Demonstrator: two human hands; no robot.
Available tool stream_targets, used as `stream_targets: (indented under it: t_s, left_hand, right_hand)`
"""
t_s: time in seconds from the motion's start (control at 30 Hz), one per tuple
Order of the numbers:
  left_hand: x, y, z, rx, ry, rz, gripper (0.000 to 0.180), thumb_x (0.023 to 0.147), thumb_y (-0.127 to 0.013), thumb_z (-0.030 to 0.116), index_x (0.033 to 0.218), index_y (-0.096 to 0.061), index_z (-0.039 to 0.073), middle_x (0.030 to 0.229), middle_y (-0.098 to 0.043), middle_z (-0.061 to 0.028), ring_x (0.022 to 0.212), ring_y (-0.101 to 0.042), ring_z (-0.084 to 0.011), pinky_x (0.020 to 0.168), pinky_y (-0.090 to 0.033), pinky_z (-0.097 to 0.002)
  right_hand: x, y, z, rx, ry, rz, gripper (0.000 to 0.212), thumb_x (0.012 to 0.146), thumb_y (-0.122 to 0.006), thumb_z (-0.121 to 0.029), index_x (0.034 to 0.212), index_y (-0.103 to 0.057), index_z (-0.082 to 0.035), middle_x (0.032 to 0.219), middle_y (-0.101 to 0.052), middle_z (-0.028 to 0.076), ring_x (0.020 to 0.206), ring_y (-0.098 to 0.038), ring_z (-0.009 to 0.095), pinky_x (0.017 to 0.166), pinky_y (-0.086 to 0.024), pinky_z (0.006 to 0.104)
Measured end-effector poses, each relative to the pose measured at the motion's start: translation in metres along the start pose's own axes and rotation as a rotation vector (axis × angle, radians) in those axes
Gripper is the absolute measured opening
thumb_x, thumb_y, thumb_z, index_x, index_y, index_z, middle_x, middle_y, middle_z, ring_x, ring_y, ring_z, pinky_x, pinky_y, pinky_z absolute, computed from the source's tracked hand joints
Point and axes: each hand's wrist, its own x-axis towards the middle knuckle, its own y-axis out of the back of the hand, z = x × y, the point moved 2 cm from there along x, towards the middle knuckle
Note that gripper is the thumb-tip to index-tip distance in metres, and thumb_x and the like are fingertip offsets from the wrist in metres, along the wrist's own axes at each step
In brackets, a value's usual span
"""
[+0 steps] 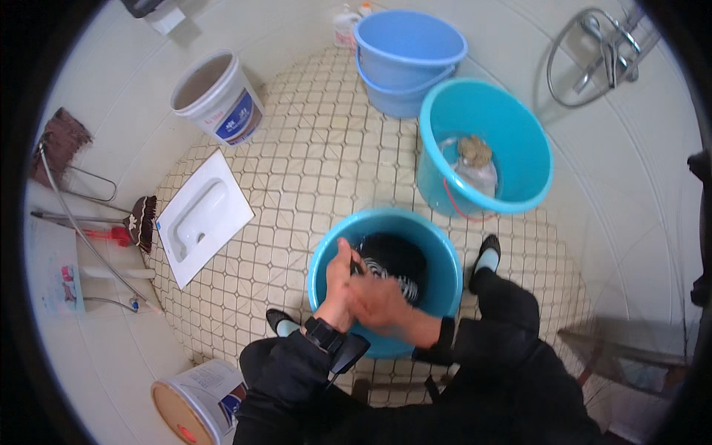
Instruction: The person hand washes a striped garment in a blue basin filled with water. They repeatedly submerge, scrub, wring, and rinse the fabric, then transfer it to a second basin.
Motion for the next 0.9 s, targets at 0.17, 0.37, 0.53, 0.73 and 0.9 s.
stream_targets:
  t_s: [0.17,0.37,0.53,0.73,0.9]
  left_hand:
    - [-0.006,-0.012,-0.006,-0.09,0.027,0.032,0.04,0.099,-0.041,0.043,0.076,-0.049,0.011,0.074,-0.053,-0.0031,0.069,-0.052,-0.0134,0.061,-0.044,-0.0278]
    - [-0.007,-0.006,0.006,0.157,0.045,-0.133,0.041,0.095,-0.048,0.049,0.081,-0.055,0.012,0.081,-0.056,-0.0017,0.074,-0.053,-0.0139,0.066,-0.046,-0.0279]
    - [-0.008,-0.003,0.027,1.009,-0.154,-0.424,0.034,0.074,-0.079,0.015,0.098,-0.061,-0.002,0.083,-0.063,-0.0025,0.077,-0.056,-0.0095,0.066,-0.045,-0.0236]
    - [-0.01,0.016,0.059,0.269,-0.261,-0.357,0.008,0.081,-0.066,0.001,0.077,-0.059,0.003,0.086,-0.062,-0.0035,0.077,-0.056,-0.0096,0.066,-0.044,-0.0215]
    - [0.004,0.03,0.056,0.272,-0.311,-0.242,0.011,0.086,-0.063,0.004,0.077,-0.056,0.005,0.079,-0.057,0.0001,0.07,-0.05,-0.0079,0.062,-0.041,-0.0211]
  right_hand:
    - [0.002,-0.005,0.026,0.119,-0.145,0.075,0.026,0.096,-0.045,-0.023,0.078,-0.052,-0.004,0.072,-0.057,0.016,0.068,-0.057,0.039,0.055,-0.044,0.0434]
    - [0.004,0.009,0.07,0.51,-0.423,0.034,0.039,0.098,-0.049,-0.033,0.076,-0.06,-0.002,0.064,-0.055,0.01,0.06,-0.049,0.015,0.056,-0.041,0.0333]
    - [0.011,0.034,0.081,0.608,-0.618,-0.179,0.042,0.099,-0.046,-0.041,0.081,-0.053,-0.004,0.075,-0.046,-0.004,0.075,-0.04,0.006,0.066,-0.039,0.0256]
    - [0.013,0.066,0.091,0.53,-0.472,-0.41,0.025,0.077,-0.076,-0.011,0.089,-0.056,-0.004,0.075,-0.055,-0.003,0.073,-0.048,0.006,0.064,-0.04,0.0245]
    - [0.013,0.063,0.1,0.66,-0.546,-0.285,0.021,0.078,-0.073,-0.008,0.09,-0.057,-0.004,0.076,-0.054,-0.004,0.07,-0.046,0.005,0.06,-0.039,0.0218]
